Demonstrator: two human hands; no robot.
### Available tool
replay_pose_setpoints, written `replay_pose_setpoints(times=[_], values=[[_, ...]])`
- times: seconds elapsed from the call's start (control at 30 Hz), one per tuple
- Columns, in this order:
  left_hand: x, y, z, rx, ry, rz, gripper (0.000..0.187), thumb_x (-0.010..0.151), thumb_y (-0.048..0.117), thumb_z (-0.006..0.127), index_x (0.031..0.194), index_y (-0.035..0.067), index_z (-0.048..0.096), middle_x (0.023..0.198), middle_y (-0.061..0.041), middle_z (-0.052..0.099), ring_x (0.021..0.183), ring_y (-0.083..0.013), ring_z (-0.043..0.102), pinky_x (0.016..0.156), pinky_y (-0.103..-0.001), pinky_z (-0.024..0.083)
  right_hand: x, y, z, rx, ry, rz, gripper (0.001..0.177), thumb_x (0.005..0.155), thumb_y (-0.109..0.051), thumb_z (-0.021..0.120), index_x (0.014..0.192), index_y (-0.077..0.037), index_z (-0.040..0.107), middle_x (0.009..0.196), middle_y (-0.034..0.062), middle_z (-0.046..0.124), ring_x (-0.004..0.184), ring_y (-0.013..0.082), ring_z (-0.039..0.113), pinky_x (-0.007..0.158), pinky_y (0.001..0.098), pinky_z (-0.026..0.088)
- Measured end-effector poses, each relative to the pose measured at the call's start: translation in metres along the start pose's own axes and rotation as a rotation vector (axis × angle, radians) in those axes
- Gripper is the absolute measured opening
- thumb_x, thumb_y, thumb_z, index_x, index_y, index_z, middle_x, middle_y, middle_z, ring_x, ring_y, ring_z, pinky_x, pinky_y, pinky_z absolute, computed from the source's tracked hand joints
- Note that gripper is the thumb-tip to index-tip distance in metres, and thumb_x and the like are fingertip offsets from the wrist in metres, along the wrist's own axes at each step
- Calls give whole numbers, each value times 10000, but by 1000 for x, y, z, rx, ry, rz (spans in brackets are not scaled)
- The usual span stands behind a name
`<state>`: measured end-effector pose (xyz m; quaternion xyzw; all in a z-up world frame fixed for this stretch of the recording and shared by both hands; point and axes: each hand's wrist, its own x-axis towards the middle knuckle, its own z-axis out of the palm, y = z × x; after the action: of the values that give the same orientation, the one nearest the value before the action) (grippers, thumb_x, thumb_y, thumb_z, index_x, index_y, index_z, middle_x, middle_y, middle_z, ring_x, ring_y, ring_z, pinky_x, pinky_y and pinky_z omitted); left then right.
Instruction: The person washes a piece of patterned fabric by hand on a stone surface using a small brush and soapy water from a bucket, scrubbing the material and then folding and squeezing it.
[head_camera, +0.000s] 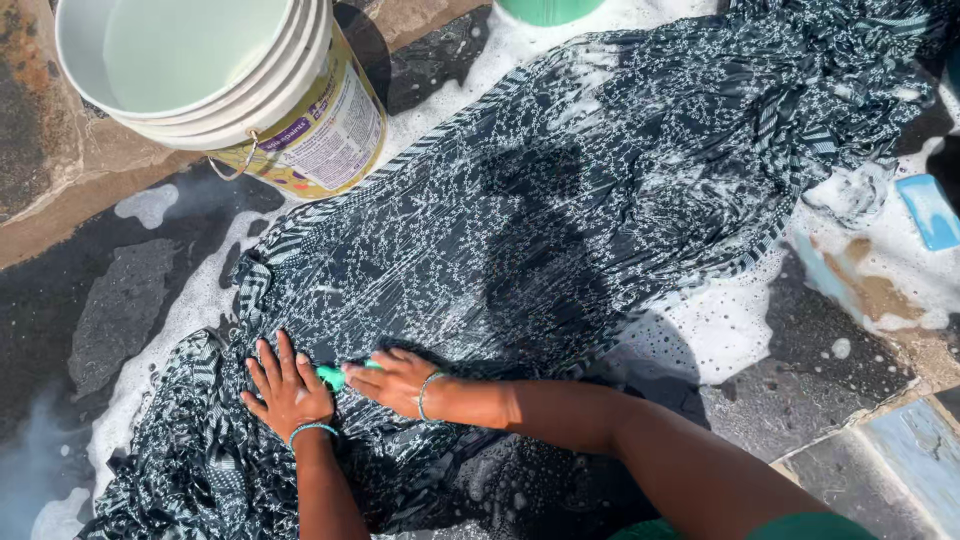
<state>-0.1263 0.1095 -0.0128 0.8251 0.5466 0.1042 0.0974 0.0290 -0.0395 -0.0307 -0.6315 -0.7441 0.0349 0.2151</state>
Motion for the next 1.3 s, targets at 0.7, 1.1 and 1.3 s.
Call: replay_pose_setpoints(times=[0.7, 1.1, 1.3], values=[[21, -37, -5, 32, 23, -7, 588, 1048, 501, 272, 1610, 338, 335, 1707, -43, 241, 1574, -300, 158, 1229, -615, 68, -152, 206, -91, -225, 306, 609, 626, 866, 112, 527, 1401, -204, 594, 1433, 18, 662, 879, 325, 586, 716, 459, 517], [-137, 116, 17, -18, -153, 352, 587, 988, 611, 434, 1547, 435, 407, 1710, 8, 205, 1576, -323, 132, 1153, -760, -20, -374, 269, -193, -561, 208, 976, 500, 899, -93, 636, 1371, -237, 711, 1414, 131, 663, 1003, 440, 630, 890, 470, 537], [-11, 142, 26, 29, -225, 191, 642, 973, 688, 378, 1576, 481, 303, 1713, 34, 173, 1584, -297, 90, 1115, -802, -63, -293, 389, -193, -503, 310, 784, 414, 984, -106, 646, 1377, -223, 704, 1430, 122, 654, 1033, 445, 627, 892, 512, 532]])
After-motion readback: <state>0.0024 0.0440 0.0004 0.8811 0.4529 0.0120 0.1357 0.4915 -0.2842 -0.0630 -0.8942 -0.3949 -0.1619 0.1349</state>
